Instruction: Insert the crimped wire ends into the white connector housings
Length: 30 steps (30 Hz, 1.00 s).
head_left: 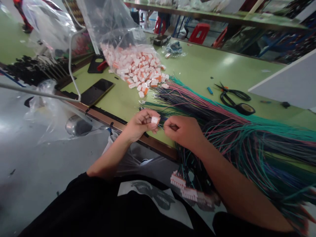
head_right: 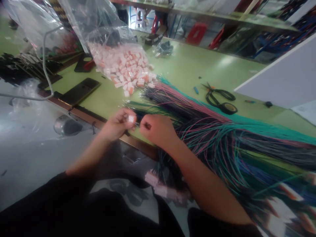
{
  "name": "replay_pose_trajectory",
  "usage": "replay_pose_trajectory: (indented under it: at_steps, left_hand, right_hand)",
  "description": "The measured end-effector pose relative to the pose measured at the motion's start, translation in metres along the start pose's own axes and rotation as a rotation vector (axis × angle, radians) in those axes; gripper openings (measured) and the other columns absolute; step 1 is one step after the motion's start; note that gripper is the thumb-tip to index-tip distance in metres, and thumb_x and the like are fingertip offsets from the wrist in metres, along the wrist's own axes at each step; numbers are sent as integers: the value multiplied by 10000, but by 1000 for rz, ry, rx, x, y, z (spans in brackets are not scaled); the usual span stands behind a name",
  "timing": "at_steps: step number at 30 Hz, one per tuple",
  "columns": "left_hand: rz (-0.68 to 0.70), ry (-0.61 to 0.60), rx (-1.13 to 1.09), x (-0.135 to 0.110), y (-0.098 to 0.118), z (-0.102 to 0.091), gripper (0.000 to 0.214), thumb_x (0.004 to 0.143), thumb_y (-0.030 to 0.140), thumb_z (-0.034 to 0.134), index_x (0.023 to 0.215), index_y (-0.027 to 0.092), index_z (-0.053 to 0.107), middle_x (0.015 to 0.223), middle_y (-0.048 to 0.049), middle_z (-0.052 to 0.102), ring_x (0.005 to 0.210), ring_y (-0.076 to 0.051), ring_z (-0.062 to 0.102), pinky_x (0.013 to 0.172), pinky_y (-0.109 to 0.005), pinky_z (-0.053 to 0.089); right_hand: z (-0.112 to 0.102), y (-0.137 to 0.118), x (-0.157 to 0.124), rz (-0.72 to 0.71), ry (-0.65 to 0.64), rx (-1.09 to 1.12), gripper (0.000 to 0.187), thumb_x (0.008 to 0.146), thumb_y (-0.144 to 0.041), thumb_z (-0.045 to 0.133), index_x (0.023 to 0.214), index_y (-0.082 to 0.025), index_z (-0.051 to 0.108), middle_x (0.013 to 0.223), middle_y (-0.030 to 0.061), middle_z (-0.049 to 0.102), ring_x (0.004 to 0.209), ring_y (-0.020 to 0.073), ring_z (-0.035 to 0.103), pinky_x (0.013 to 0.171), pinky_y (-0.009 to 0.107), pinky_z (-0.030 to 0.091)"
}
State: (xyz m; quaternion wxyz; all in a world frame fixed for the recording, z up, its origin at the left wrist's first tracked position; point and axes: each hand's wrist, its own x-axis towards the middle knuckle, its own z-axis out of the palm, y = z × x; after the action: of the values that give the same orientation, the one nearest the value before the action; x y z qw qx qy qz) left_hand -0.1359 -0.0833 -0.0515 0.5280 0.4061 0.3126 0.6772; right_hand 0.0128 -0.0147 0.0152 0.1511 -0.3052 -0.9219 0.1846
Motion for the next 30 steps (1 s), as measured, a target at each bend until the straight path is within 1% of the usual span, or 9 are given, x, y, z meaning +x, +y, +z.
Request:
replay_pose_trajectory:
  at_steps: [5, 12, 19, 23, 24, 26, 28, 29, 30]
  left_hand:
    - [-18, 32, 64, -2, 4, 3, 317, 629, 240, 798, 839, 152, 576, 663, 41, 593, 563, -71, 602, 540, -187, 513]
    - [-85, 13, 104, -2, 4, 3, 330, 611, 227, 800, 846, 148, 582, 650, 42, 604, 557, -69, 598, 548, -194, 528]
    - [-94, 30, 33, 0, 3, 3, 387, 587, 289, 829, 849, 149, 582, 622, 51, 613, 516, -74, 611, 503, -182, 528]
    - [-128, 38, 60, -2, 4, 5, 369, 594, 276, 832, 830, 152, 576, 590, 57, 611, 510, -68, 607, 498, -168, 520]
    - [-136, 32, 67, -2, 5, 5, 364, 601, 277, 829, 833, 154, 578, 587, 57, 611, 506, -66, 604, 489, -164, 513]
    - [-145, -16, 62, -4, 6, 3, 352, 622, 292, 817, 851, 157, 586, 586, 54, 614, 497, -67, 601, 471, -159, 496]
    - [-155, -86, 44, -6, 6, 1, 347, 635, 308, 809, 866, 158, 599, 592, 44, 622, 498, -74, 609, 468, -164, 494]
    - [-156, -112, 31, -7, 7, 0, 351, 631, 314, 810, 869, 157, 604, 596, 40, 625, 497, -78, 612, 466, -166, 495]
    - [-155, -127, 18, -7, 7, -2, 358, 626, 318, 813, 870, 156, 609, 598, 38, 625, 495, -81, 612, 461, -167, 494]
  right_hand:
    - [5, 1, 0, 13, 22, 123, 124, 639, -201, 485, 538, -188, 554, 475, -28, 512, 484, 91, 416, 526, 224, 297]
    - [14, 0, 0, -9, 66, 140, 141, 660, -208, 485, 544, -181, 560, 466, -29, 506, 471, 80, 379, 509, 214, 277]
    - [9, 7, 1, -29, -38, 329, 119, 672, -216, 493, 582, -176, 560, 525, -39, 527, 493, 69, 402, 513, 198, 299]
    - [10, 3, -1, -42, -34, 316, 120, 660, -176, 483, 549, -175, 527, 509, -46, 513, 501, 66, 399, 534, 200, 303]
    - [9, 4, 0, -45, -58, 323, 126, 671, -182, 486, 556, -173, 538, 518, -42, 527, 508, 68, 412, 541, 201, 309]
    - [2, 11, 3, -65, -167, 356, 153, 712, -233, 502, 605, -171, 593, 566, -27, 581, 537, 80, 461, 559, 205, 336]
    - [-8, 29, 11, -62, -189, 342, 210, 758, -307, 510, 681, -172, 651, 657, 1, 648, 607, 109, 533, 599, 222, 374]
    - [-14, 41, 16, -36, -135, 291, 234, 776, -327, 505, 713, -173, 670, 712, 19, 675, 662, 130, 565, 629, 236, 392]
    - [-18, 54, 21, 21, -8, 190, 239, 786, -322, 501, 732, -176, 682, 757, 36, 691, 712, 150, 584, 657, 251, 400]
